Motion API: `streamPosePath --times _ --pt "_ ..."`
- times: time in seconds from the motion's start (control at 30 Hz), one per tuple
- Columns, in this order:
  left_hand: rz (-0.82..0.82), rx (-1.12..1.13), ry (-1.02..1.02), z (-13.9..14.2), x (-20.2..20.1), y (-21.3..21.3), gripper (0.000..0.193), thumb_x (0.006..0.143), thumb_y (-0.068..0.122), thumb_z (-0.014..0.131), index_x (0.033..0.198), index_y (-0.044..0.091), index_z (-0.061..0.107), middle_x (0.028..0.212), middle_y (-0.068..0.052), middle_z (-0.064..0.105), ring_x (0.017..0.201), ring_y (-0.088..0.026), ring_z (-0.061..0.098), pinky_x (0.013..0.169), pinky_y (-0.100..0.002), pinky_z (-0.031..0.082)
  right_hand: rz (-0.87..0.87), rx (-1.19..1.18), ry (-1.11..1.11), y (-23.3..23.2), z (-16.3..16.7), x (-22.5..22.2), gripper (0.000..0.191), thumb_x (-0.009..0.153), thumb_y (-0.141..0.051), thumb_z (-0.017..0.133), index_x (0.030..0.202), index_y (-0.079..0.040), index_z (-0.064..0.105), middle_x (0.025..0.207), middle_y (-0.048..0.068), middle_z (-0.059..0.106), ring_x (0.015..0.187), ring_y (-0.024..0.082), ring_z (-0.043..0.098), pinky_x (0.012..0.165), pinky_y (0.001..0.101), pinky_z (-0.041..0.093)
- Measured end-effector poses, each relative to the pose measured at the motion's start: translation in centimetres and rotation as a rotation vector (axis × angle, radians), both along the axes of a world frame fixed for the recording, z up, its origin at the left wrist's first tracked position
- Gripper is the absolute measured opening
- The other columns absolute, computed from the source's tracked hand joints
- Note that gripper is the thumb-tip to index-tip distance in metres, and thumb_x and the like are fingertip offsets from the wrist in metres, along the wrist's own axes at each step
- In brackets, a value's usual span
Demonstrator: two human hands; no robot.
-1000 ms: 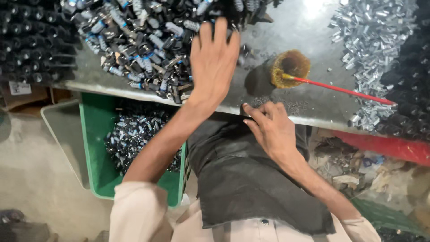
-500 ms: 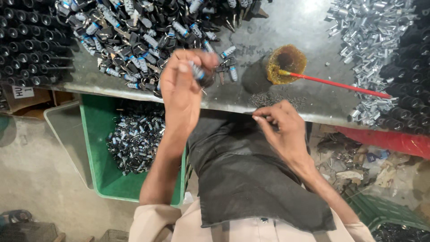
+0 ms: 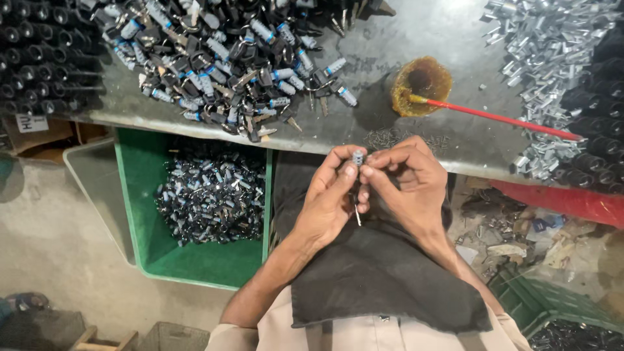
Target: The person picks small metal lock components from a pile on the workbench, uses a red-handled brush to apply a yellow substance from a container onto a part, then fits the parts together by hand and places finished pieces with the pile, repeating the cycle.
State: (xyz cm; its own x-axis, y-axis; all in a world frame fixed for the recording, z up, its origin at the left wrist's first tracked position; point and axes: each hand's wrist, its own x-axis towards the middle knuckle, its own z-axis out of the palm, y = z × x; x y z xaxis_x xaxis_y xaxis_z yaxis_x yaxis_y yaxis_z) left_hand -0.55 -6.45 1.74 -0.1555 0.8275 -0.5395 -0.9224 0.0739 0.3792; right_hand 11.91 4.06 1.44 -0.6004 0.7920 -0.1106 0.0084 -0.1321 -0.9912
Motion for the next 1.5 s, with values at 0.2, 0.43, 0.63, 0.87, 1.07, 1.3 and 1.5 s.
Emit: streamPosePath --times 0.2,0.43,0.63,0.87,1.07,1.3,1.5 --pt "-0.019 0.029 0.104 0.0 0.2 -0.3 0.027 0.109 0.024 0.061 0.13 0.01 0.055 0.102 0.0 0.057 0.081 -0.008 0.055 0.065 -0.023 0.047 -0.013 -0.043 -0.004 -0.2 0.6 -0.4 0.019 0.091 0.015 0.073 0.103 0.002 0.068 0.109 0.006 0.058 0.097 0.009 0.06 0.087 0.0228 0.054" --pt "-0.056 0.034 0.074 -0.2 0.0 -0.6 0.026 0.107 0.026 0.062 0.127 0.009 0.058 0.1 0.0 0.056 0.081 -0.007 0.054 0.065 -0.023 0.048 -0.006 -0.11 0.042 -0.5 0.2 0.3 0.017 0.092 0.013 0.071 0.103 0.001 0.067 0.109 0.006 0.058 0.097 0.01 0.065 0.087 0.0251 0.057" --pt "-0.07 0.061 0.089 -0.6 -0.2 -0.7 0.028 0.111 0.024 0.063 0.13 0.003 0.061 0.096 0.001 0.056 0.082 -0.006 0.053 0.068 -0.023 0.048 0.061 -0.306 0.208 -0.6 -1.8 1.1 0.029 0.097 0.014 0.073 0.115 -0.001 0.055 0.11 0.006 0.056 0.1 0.01 0.059 0.093 0.0257 0.054" --pt "-0.087 0.071 0.328 0.8 -0.6 -0.6 0.031 0.107 0.022 0.061 0.133 0.004 0.057 0.105 -0.008 0.07 0.084 -0.011 0.065 0.071 -0.025 0.054 -0.262 -0.27 0.319 3.9 -0.9 3.1 0.052 0.098 0.005 0.075 0.141 -0.007 0.047 0.105 0.007 0.058 0.09 0.017 0.065 0.072 0.026 0.057" --pt "0.049 0.082 0.121 -0.9 -0.6 3.1 0.025 0.111 0.02 0.06 0.128 0.003 0.057 0.103 -0.01 0.069 0.085 -0.013 0.062 0.074 -0.029 0.052 -0.297 0.434 -0.246 7.3 2.5 4.2 0.012 0.104 0.001 0.075 0.114 0.006 0.071 0.104 0.015 0.072 0.09 0.023 0.074 0.077 0.0248 0.058" --pt "0.119 0.12 -0.095 -1.9 -0.4 4.9 0.03 0.108 0.02 0.062 0.133 0.005 0.058 0.102 -0.007 0.067 0.082 -0.014 0.059 0.073 -0.03 0.049 -0.429 -0.073 0.268 6.7 1.5 6.3 0.016 0.112 -0.005 0.074 0.115 0.009 0.067 0.096 0.018 0.071 0.084 0.025 0.075 0.078 0.0316 0.064" --pt "0.106 0.128 -0.156 -1.9 -0.2 4.5 0.029 0.108 0.021 0.062 0.133 0.006 0.058 0.102 -0.007 0.067 0.08 -0.014 0.057 0.072 -0.029 0.047 -0.425 0.218 0.063 5.5 0.5 6.5 0.017 0.117 -0.003 0.073 0.118 0.012 0.066 0.102 0.019 0.071 0.09 0.028 0.076 0.083 0.0367 0.066"
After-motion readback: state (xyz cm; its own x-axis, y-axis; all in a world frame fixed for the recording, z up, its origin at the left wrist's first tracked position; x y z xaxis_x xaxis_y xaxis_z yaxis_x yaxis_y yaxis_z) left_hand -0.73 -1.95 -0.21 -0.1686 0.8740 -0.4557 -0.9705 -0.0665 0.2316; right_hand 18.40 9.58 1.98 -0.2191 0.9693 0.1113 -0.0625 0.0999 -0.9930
